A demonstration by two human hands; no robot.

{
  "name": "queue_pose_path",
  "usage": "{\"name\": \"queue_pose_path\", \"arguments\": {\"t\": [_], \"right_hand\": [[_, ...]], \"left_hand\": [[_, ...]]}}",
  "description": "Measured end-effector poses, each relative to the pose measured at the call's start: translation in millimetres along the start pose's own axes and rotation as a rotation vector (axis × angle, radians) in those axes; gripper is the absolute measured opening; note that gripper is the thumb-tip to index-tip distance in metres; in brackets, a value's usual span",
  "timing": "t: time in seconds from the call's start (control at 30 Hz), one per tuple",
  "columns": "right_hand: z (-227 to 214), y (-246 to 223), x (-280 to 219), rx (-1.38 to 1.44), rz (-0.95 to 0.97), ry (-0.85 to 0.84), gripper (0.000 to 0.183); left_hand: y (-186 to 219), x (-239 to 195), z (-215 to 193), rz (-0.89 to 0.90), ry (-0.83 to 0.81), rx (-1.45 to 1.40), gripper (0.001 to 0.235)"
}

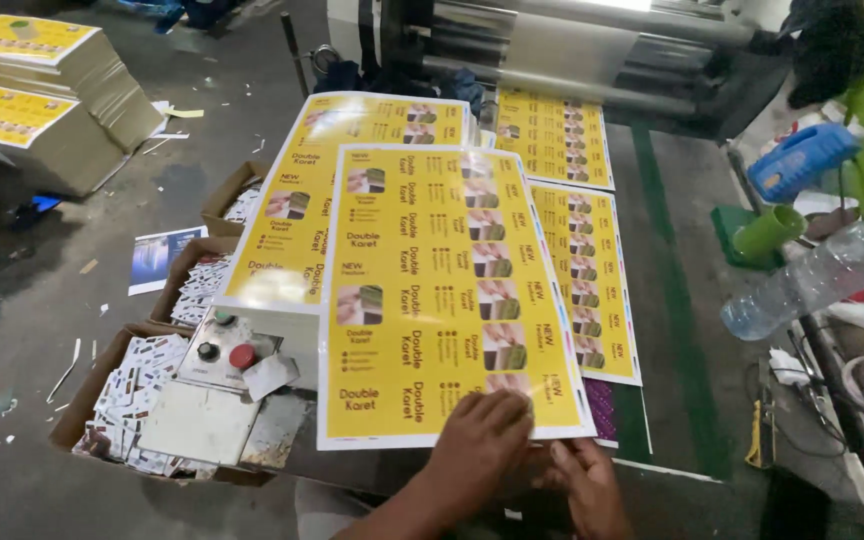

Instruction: Inspecting and sorting stacks of printed yellow sheets on a workbench.

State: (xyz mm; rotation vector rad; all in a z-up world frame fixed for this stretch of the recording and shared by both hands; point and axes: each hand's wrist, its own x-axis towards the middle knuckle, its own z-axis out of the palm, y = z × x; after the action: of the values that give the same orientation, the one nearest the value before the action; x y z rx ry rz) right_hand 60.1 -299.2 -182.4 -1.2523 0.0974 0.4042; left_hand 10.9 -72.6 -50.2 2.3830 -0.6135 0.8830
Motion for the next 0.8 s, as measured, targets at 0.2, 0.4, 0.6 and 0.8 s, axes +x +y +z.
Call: {"name": "queue_pose_path", "arguments": {"t": [0.2,0.4,0.6,0.8], "right_hand": [[-13,-21,7,0.094,-0.069,0.077,0.032],[-134,29,28,0.05,-0.114,0.23,0.037],[-287,103,42,0.024,0.051,0.22,0.043],[-387,176,44,-0.015,0.236,0.274,0.052]], "left_hand": [[3,1,-19,-0.063,-0.155,-0.098,0.045],[-86,-5,-42,-0.242,0.033,0.334,0.039],[-137,-19,-49,-0.262,-0.044,0.6,0.081],[-130,-39,-50,-0.212,-0.033,0.738,0.056]]}}
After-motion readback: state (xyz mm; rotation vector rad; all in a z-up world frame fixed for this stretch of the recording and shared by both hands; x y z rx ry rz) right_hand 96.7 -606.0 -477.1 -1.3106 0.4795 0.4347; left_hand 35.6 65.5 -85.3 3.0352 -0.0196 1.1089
